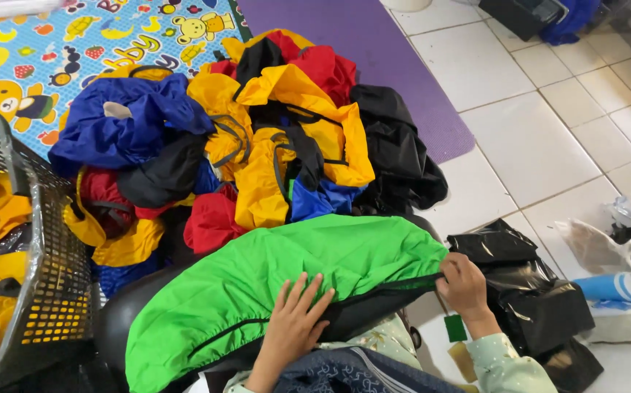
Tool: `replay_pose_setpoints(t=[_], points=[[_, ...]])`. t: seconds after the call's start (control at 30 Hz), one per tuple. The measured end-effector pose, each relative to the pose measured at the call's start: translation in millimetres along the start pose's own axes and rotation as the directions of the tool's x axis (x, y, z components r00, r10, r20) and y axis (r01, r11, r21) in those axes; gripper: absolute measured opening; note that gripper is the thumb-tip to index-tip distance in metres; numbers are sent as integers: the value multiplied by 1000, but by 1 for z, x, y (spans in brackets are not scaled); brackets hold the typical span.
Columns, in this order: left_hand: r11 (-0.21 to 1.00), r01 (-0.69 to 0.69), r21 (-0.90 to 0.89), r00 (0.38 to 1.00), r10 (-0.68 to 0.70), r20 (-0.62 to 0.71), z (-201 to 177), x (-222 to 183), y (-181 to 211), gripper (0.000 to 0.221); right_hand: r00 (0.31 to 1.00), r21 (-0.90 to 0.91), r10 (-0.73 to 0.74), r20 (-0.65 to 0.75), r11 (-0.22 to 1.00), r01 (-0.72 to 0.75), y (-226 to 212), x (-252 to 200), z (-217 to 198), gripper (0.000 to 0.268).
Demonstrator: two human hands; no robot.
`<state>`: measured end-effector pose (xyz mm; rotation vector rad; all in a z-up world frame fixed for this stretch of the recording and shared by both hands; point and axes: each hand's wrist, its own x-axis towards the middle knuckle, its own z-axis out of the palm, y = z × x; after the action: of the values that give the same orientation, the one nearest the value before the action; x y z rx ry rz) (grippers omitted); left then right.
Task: The person is performing quality control and packaging by cleaning a fabric item with a sponge, folding it, and placing it into two layers of plastic packaging.
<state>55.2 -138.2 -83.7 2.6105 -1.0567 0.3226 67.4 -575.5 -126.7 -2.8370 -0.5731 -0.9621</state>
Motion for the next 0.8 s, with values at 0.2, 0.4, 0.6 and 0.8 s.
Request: replay_pose_setpoints(t=[0.2,0.4,0.6,0.8], points=[[994,90,-57,990,-83,118,36,0,-8,48,994,-128,102,36,987,-97,42,-103,30,29],[999,9,47,1000,-8,-19,38,7,-1,31,947,-75,183,265,983,-169,15,-176,27,70],[978,-143,152,931,185,-315,36,38,14,32,566,-235,221,794,971,-50,-18,-239,77,93],[990,-125,59,945,137,-298,98,49,23,12,425,-581,563,709,807,-101,-54,-233,87,64]])
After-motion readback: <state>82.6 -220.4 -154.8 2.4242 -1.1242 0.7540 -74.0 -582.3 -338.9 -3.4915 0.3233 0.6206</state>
